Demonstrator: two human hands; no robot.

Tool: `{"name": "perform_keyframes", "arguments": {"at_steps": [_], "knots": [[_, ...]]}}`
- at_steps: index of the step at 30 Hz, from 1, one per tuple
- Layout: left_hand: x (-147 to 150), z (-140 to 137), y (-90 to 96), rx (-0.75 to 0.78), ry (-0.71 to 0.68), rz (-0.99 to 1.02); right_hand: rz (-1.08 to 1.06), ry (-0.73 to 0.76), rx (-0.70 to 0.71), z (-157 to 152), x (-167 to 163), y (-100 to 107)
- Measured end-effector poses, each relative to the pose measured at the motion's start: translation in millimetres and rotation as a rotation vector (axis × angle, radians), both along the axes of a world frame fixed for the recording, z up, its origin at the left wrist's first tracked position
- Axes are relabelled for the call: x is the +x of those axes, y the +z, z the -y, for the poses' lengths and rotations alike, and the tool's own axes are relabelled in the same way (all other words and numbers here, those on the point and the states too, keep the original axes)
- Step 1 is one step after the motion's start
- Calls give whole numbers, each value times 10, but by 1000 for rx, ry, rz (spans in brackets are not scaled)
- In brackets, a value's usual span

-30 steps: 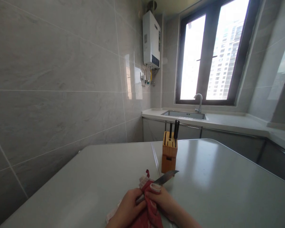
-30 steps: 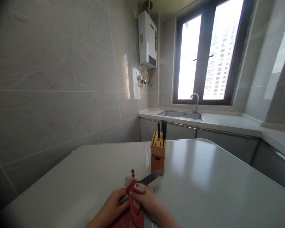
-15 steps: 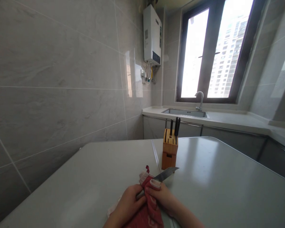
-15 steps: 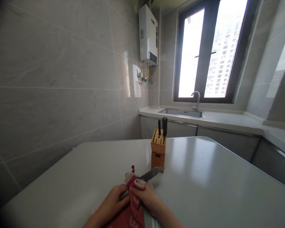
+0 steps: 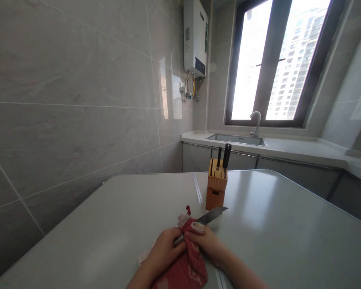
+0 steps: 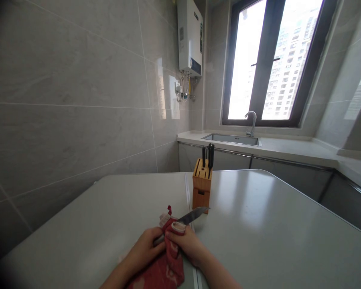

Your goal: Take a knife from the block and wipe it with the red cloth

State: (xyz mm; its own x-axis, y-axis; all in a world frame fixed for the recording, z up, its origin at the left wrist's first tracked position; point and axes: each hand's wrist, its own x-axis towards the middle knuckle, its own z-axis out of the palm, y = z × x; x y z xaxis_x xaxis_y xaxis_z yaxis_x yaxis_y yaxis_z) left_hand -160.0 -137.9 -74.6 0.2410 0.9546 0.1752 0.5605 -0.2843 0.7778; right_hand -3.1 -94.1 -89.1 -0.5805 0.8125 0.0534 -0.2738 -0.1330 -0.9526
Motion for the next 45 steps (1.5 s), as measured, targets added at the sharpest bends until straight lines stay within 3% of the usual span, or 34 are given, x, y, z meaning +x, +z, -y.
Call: {"name": "perform_keyframes", "arguments": {"at_steps": [26, 45], "knots": [[12, -6, 29, 0, -17, 26, 36, -61, 74, 3, -2, 21], [13, -12, 31, -3, 14, -13, 38, -74, 48, 28, -8, 64]]}}
